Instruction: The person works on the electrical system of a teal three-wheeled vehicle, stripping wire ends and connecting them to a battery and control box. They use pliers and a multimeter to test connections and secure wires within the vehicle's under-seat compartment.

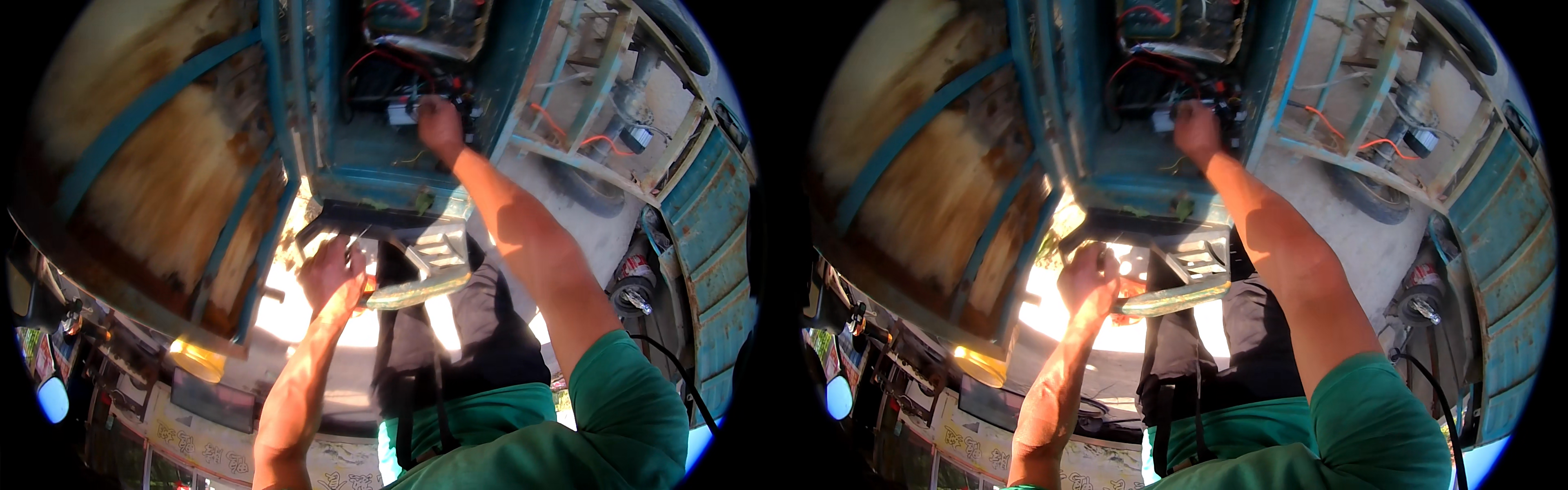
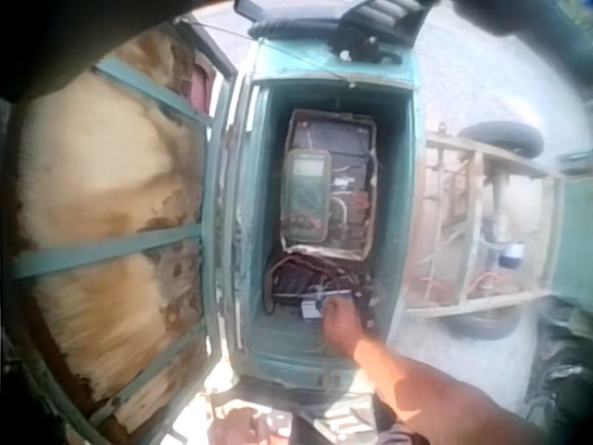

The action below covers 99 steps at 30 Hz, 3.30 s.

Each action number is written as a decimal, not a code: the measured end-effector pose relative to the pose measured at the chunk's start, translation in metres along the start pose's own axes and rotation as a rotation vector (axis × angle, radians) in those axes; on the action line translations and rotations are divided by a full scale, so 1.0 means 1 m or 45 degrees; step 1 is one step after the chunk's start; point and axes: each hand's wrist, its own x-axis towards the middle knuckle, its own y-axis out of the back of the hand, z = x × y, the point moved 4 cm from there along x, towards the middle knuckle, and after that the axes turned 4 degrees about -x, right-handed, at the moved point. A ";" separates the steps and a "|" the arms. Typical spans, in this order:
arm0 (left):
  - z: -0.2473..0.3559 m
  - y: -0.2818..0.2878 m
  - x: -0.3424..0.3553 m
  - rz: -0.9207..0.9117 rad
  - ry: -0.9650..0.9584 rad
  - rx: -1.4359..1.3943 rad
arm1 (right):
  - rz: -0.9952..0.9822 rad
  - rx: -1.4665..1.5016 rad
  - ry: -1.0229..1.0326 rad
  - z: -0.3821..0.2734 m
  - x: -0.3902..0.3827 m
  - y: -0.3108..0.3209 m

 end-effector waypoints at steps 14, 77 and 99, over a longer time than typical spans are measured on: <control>0.001 -0.001 0.002 -0.031 -0.075 -0.043 | -0.424 -0.937 0.074 0.030 0.063 -0.024; 0.004 -0.002 0.000 0.153 -0.150 -0.088 | -0.695 -1.246 0.350 0.091 0.126 -0.062; 0.003 0.008 0.001 0.164 -0.145 -0.024 | -0.150 -0.748 0.684 0.097 0.105 -0.057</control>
